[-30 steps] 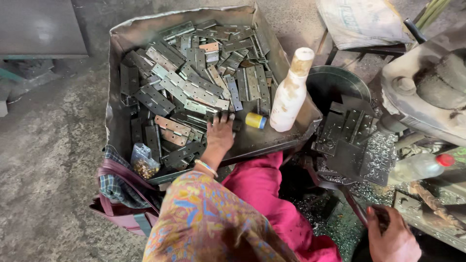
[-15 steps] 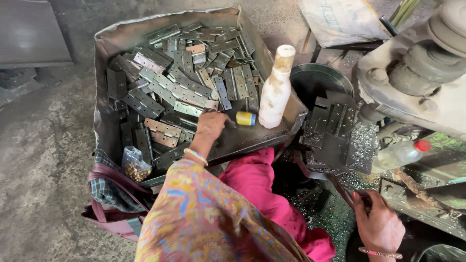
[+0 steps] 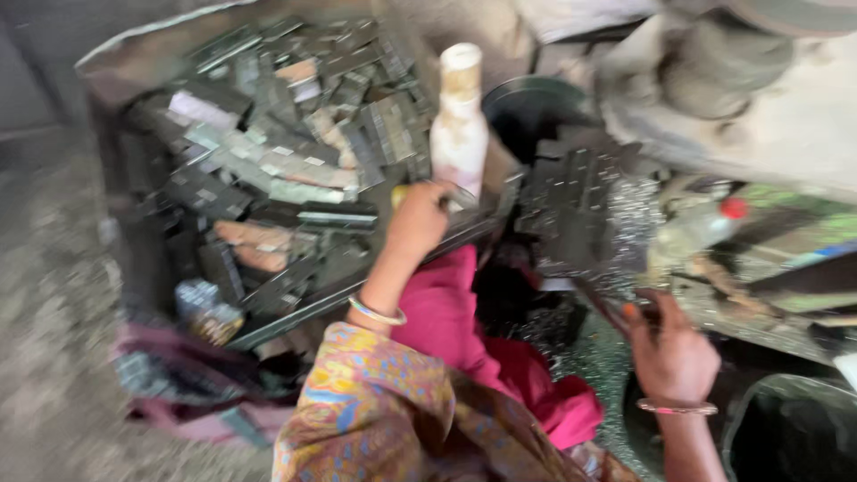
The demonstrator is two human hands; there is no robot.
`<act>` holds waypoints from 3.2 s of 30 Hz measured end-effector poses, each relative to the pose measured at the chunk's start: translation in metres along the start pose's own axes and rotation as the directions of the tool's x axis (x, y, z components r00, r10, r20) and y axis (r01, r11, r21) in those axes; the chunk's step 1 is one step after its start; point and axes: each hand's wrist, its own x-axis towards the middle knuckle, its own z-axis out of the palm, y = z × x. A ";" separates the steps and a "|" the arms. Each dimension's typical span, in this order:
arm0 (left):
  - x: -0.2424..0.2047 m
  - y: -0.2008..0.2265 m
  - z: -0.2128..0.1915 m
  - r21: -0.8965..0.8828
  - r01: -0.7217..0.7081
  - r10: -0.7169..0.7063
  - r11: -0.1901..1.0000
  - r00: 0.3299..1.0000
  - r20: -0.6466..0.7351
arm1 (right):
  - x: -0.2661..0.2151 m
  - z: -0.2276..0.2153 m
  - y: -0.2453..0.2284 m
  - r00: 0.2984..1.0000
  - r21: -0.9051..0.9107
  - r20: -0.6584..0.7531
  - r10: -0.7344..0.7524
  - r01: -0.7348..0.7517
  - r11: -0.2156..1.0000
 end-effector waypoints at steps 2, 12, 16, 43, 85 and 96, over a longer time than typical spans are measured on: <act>-0.009 -0.041 -0.046 0.231 0.178 -0.174 0.956 0.984 -0.037 | 0.001 0.001 -0.002 1.000 0.027 0.022 0.002 -0.003 1.000; -0.025 -0.168 -0.043 0.785 0.078 -0.154 0.614 0.988 0.023 | 0.009 -0.006 -0.015 0.999 -0.099 0.046 0.022 -0.017 0.995; -0.023 -0.180 -0.043 0.793 -0.001 -0.024 0.609 1.000 0.019 | 0.006 -0.009 -0.016 0.998 -0.060 0.059 0.029 -0.026 0.998; -0.024 0.127 0.123 0.304 -0.212 0.160 0.929 0.969 0.186 | 0.011 -0.020 -0.027 0.997 0.001 0.065 0.045 -0.045 0.999; 0.002 0.114 0.192 0.548 -0.308 0.123 0.778 0.929 0.349 | -0.071 0.129 0.102 0.733 -0.062 0.626 0.268 -0.297 0.953; 0.031 0.111 0.187 0.570 -0.312 0.091 0.760 0.919 0.383 | -0.067 0.140 0.107 0.732 -0.011 0.636 0.244 -0.307 0.952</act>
